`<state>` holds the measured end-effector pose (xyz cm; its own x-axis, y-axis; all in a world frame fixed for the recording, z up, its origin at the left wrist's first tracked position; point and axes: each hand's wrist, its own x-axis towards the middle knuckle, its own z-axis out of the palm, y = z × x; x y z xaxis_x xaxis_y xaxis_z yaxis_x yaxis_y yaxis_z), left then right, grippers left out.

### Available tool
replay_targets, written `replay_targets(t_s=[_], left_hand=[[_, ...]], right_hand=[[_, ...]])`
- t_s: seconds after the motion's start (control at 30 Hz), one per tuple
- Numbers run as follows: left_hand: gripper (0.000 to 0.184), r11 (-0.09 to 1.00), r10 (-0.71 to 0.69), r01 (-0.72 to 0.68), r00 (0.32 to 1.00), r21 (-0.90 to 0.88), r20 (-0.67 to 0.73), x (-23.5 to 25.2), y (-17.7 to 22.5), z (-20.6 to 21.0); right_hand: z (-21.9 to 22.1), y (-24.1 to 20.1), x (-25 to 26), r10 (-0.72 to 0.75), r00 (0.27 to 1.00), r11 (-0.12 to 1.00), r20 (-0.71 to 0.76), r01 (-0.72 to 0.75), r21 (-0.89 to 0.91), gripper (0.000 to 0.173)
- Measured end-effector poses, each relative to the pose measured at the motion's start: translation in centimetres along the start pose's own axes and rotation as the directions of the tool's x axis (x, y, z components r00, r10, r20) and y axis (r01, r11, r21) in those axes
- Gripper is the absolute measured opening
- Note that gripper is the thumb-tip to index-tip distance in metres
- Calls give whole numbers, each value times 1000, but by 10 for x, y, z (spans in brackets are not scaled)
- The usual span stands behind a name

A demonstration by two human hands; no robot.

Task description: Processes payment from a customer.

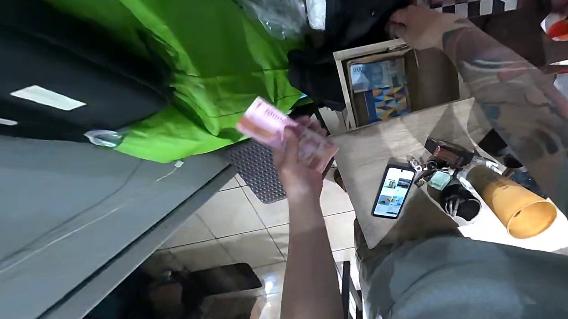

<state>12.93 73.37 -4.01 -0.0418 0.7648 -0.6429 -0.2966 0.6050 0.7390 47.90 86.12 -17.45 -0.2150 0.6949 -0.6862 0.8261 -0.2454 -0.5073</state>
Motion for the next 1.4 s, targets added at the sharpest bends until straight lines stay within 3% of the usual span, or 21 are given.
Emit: replay_targets(t_s=[0.07,0.13,0.17,0.23,0.27,0.33,0.4,0.43,0.5,0.57,0.63,0.77,0.9,1.0,1.13,1.2,1.3,1.4], left_hand=[[33,997,-71,72,997,16,-31,19,-4,41],[37,991,-126,126,992,50,-17,38,-15,79],[38,987,-135,133,991,85,19,46,-22,98],[44,985,-109,91,987,149,116,60,-44,136],[50,982,-101,69,980,177,174,66,-57,152],[60,962,-151,88,960,258,235,75,-79,181],[59,907,-160,34,950,420,268,83,-99,197],[57,830,-162,0,957,558,241,84,-105,201],[61,460,-227,-14,965,888,132,83,-108,205],[66,123,-338,-50,937,991,89,83,-111,207],[52,-25,-420,-101,904,995,81,86,-116,208],[40,-4,-405,-240,888,971,218,82,-106,201],[39,43,-372,-337,868,941,328,72,-89,192],[38,82,-388,-378,840,922,379,72,-83,188],[42,101,-397,-425,812,900,428,76,-91,180],[43,110,-322,-492,804,864,499,82,-97,172],[35,21,-148,-606,785,795,602,100,-103,148],[64,-201,-168,-639,769,742,617,118,-102,125]], right_hand=[[4,-5,-6,12,999,1000,-30,-12,9,45],[11,-14,-21,-49,986,986,-156,72,148,46],[10,-23,-36,-60,980,940,-190,120,320,48],[7,-38,-69,-66,983,740,-170,163,653,49],[7,-41,-84,-46,986,684,-159,147,715,46],[7,-32,-104,66,983,717,-169,71,693,36],[7,-13,-113,213,952,818,-220,-50,573,34],[6,-4,-116,285,927,855,-242,-132,501,35],[5,10,-121,404,880,869,-249,-284,405,37],[10,19,-122,464,859,858,-216,-375,351,39],[18,21,-120,512,844,841,-158,-456,290,41],[35,9,-115,564,826,812,-14,-551,193,45],[62,8,-98,498,865,778,64,-478,407,42],[72,12,-87,353,919,776,178,-394,493,34],[78,31,-77,322,927,887,191,-366,283,28],[73,31,-76,322,932,916,167,-351,194,24],[47,19,-82,338,923,940,186,-339,-29,28],[13,6,-91,271,961,962,48,-269,-46,29]])
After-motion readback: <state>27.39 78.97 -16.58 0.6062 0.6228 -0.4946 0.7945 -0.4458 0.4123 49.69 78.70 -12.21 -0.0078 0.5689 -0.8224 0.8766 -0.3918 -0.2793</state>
